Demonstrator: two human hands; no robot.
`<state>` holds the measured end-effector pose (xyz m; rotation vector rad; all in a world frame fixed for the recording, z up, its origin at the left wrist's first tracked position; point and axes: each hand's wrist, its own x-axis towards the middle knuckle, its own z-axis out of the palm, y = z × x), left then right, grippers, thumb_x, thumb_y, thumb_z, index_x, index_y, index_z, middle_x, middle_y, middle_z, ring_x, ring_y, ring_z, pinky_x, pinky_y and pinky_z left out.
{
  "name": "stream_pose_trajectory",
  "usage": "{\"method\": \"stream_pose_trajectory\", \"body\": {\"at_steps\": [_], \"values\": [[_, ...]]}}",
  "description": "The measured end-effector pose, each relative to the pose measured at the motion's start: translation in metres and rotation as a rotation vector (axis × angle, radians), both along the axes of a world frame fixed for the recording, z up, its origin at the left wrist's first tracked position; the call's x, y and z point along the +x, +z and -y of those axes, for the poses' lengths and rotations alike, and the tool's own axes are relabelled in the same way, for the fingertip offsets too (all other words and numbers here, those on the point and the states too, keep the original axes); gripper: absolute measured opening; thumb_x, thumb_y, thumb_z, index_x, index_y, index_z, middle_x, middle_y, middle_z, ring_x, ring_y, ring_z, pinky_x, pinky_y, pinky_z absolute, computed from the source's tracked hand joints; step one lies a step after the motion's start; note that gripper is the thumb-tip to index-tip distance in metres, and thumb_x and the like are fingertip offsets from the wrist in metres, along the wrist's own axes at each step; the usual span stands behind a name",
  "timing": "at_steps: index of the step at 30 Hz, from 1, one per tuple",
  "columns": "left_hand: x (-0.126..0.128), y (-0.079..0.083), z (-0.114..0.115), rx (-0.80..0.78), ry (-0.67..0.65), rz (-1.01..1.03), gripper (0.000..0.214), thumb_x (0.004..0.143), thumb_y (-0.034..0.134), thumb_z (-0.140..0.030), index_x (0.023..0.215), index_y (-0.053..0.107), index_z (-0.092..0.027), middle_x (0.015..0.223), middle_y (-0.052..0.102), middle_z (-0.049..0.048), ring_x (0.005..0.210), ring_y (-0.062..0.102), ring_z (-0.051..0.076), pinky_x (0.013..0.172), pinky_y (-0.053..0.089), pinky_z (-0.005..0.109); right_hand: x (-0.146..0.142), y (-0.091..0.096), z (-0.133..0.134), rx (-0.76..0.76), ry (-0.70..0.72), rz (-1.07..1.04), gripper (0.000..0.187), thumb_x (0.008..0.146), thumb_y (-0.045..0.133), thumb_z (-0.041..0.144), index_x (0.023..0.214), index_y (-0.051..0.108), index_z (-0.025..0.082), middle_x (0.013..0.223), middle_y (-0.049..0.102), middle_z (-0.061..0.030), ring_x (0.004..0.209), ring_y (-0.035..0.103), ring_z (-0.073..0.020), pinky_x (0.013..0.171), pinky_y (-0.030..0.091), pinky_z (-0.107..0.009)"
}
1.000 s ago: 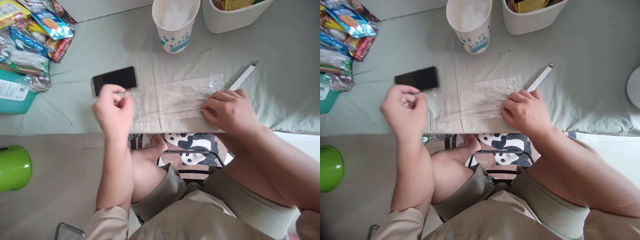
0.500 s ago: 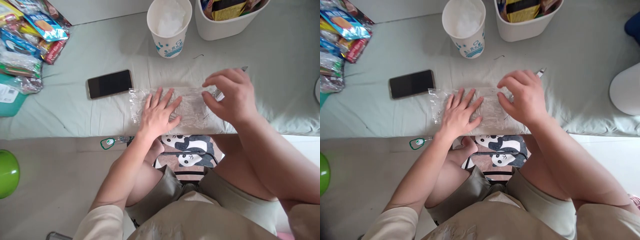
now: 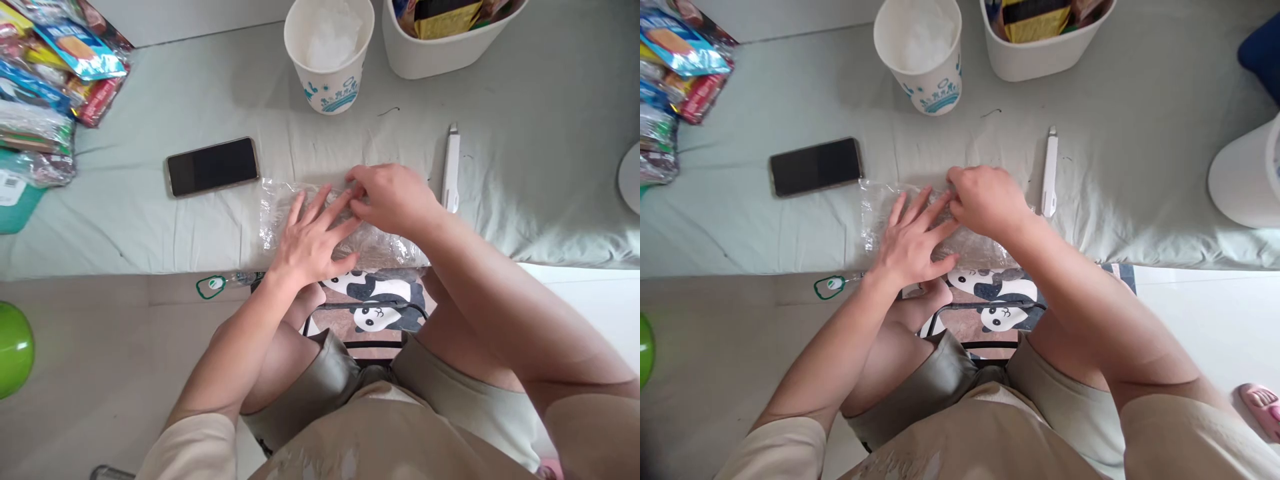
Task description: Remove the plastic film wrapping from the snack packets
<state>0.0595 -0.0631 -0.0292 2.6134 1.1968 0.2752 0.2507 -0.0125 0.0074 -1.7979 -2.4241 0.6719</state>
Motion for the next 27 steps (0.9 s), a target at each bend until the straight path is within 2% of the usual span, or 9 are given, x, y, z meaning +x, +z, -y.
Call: {"method": "stream_pose_trajectory", "body": {"at_steps": [6, 10, 13, 16, 19, 21, 23, 25, 27], "values": [[-0.011, -0.011, 0.001, 0.321, -0.023, 0.229, 0.049, 0.089, 0.058, -0.053, 0.13, 0.067, -0.027, 0.149, 0.063, 0.0092, 0.142, 0.055, 0.036, 0.124, 0.034, 0.058, 0.001, 0.008, 0.002, -0.126, -0.059, -0.169, 0.034, 0.083, 0.053, 0.012, 0.111, 0.072, 0.015, 0.086, 0.073, -0.0065, 0.08, 0.063, -0.0214, 0.068, 0.039, -0.032], [-0.021, -0.007, -0.004, 0.511, 0.112, 0.483, 0.046, 0.088, 0.055, -0.058, 0.121, 0.066, -0.028, 0.127, 0.065, 0.0096, 0.127, 0.06, 0.034, 0.114, 0.043, 0.055, 0.014, 0.012, 0.004, -0.199, -0.166, -0.442, 0.007, 0.077, 0.057, 0.013, 0.078, 0.061, 0.018, 0.075, 0.063, -0.0022, 0.068, 0.052, -0.014, 0.065, 0.039, -0.029], [-0.028, -0.008, -0.007, 0.55, 0.27, 0.686, 0.044, 0.087, 0.058, -0.058, 0.118, 0.065, -0.028, 0.121, 0.055, 0.01, 0.119, 0.056, 0.032, 0.108, 0.046, 0.054, 0.02, 0.01, 0.008, -0.345, -0.288, -0.754, 0.008, 0.078, 0.059, 0.019, 0.073, 0.053, 0.02, 0.071, 0.061, -0.0018, 0.063, 0.053, -0.0127, 0.059, 0.039, -0.028], [-0.03, -0.016, -0.005, 0.385, 0.497, 0.928, 0.055, 0.084, 0.064, -0.065, 0.128, 0.056, -0.034, 0.124, 0.051, 0.0078, 0.119, 0.054, 0.029, 0.106, 0.047, 0.051, 0.022, 0.004, 0.014, -0.429, -0.433, -1.111, 0.018, 0.08, 0.065, 0.029, 0.079, 0.048, 0.023, 0.068, 0.06, 0.0003, 0.057, 0.055, -0.0113, 0.054, 0.042, -0.027], [-0.025, -0.025, 0.001, -0.006, 0.591, 1.113, 0.063, 0.087, 0.065, -0.069, 0.139, 0.041, -0.043, 0.13, 0.057, 0.006, 0.122, 0.062, 0.026, 0.105, 0.051, 0.048, 0.02, -0.003, 0.018, -0.325, -0.547, -1.27, 0.025, 0.083, 0.069, 0.035, 0.098, 0.051, 0.027, 0.075, 0.063, 0.0026, 0.06, 0.06, -0.0113, 0.056, 0.048, -0.027], [-0.019, -0.026, 0.003, -0.264, 0.55, 1.141, 0.062, 0.095, 0.059, -0.065, 0.147, 0.033, -0.044, 0.129, 0.065, 0.007, 0.121, 0.068, 0.026, 0.103, 0.055, 0.048, 0.019, -0.008, 0.02, -0.228, -0.6, -1.283, 0.037, 0.087, 0.067, 0.037, 0.119, 0.051, 0.031, 0.085, 0.069, 0.0022, 0.066, 0.066, -0.0128, 0.06, 0.053, -0.028], [-0.013, -0.022, 0.003, -0.424, 0.446, 1.151, 0.063, 0.101, 0.052, -0.062, 0.153, 0.023, -0.044, 0.121, 0.073, 0.0075, 0.111, 0.075, 0.025, 0.094, 0.06, 0.046, 0.019, -0.013, 0.022, -0.156, -0.605, -1.277, 0.05, 0.091, 0.066, 0.041, 0.135, 0.045, 0.036, 0.097, 0.074, 0.0006, 0.071, 0.07, -0.0142, 0.063, 0.056, -0.03], [-0.008, -0.015, 0.0, -0.467, 0.349, 1.161, 0.07, 0.101, 0.054, -0.06, 0.157, 0.016, -0.044, 0.108, 0.078, 0.0052, 0.094, 0.08, 0.023, 0.082, 0.064, 0.041, 0.019, -0.018, 0.024, -0.106, -0.553, -1.269, 0.057, 0.093, 0.066, 0.046, 0.144, 0.04, 0.04, 0.106, 0.077, -0.0005, 0.072, 0.072, -0.0146, 0.065, 0.059, -0.032], [-0.004, -0.005, -0.003, -0.431, 0.312, 1.156, 0.07, 0.1, 0.061, -0.055, 0.157, 0.022, -0.041, 0.099, 0.08, 0.0021, 0.081, 0.081, 0.02, 0.074, 0.066, 0.034, 0.019, -0.021, 0.028, -0.057, -0.482, -1.258, 0.06, 0.094, 0.066, 0.05, 0.147, 0.039, 0.042, 0.111, 0.077, -0.0006, 0.072, 0.073, -0.0144, 0.067, 0.062, -0.033]]}}
